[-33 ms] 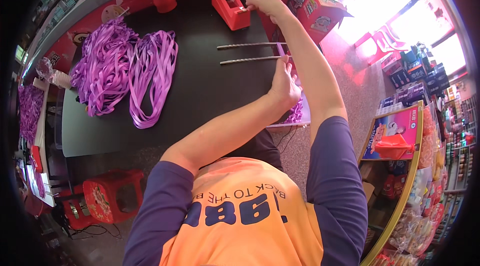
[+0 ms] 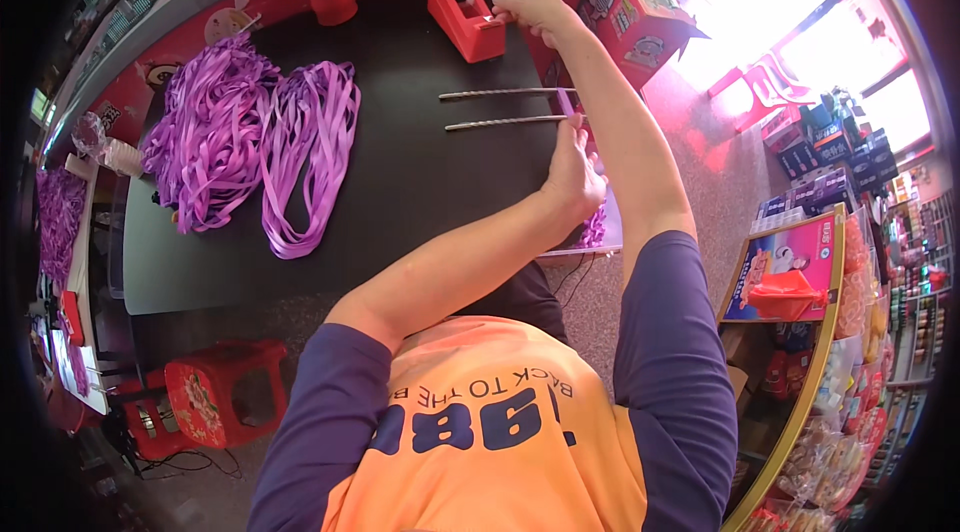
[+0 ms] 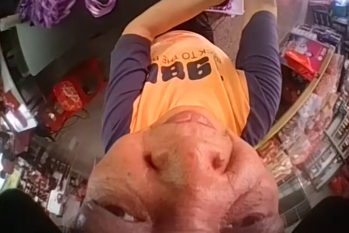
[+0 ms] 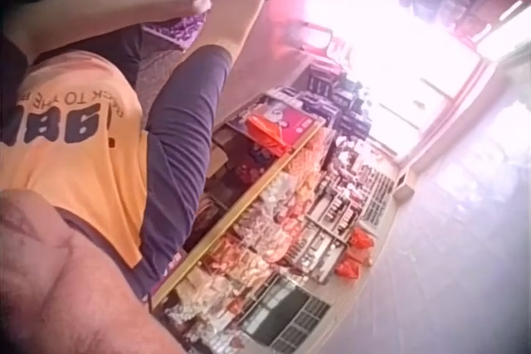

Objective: Tying and measuring purple ribbons using metal rods as a jig.

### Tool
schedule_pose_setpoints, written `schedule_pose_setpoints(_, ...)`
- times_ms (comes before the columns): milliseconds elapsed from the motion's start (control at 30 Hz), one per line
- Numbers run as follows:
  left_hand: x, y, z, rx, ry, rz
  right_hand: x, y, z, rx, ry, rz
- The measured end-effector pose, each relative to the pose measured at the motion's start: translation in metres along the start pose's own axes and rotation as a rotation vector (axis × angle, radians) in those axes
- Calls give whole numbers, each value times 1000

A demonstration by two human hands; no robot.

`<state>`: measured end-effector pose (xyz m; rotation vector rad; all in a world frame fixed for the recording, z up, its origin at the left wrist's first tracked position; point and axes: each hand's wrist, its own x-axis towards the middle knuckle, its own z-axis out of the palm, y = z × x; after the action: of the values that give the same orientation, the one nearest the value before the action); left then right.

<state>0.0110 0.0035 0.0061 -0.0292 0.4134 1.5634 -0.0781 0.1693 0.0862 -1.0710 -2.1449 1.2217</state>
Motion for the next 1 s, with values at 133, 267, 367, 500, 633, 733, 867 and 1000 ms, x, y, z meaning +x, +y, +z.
schedule_pose_setpoints(133, 16, -9, -11, -45, 5, 58, 17, -4, 12, 74, -98, 319)
schedule_pose_setpoints(267, 21, -8, -17, -118, -126, -33, 17, -14, 22, 234, -69, 364)
schedule_pose_setpoints(367, 17, -6, -11, -107, -75, -80, 18, -14, 24, 244, -48, 387)
schedule_pose_setpoints(500, 13, -9, -7, -118, -96, -107, 24, -2, 9, 353, -85, 396)
schedule_pose_setpoints(633, 15, -9, -10, -122, -82, -71, 14, -14, 4, 531, -84, 376)
schedule_pose_setpoints(733, 14, -9, -7, -91, 10, -57, 1, -15, -1, 459, -166, 347)
schedule_pose_setpoints(867, 15, -6, -7, -105, 67, -51, -25, -4, 3, 488, -248, 323)
schedule_pose_setpoints(1000, 8, -2, -4, -102, 53, -61, -32, 14, 9, 510, -189, 352)
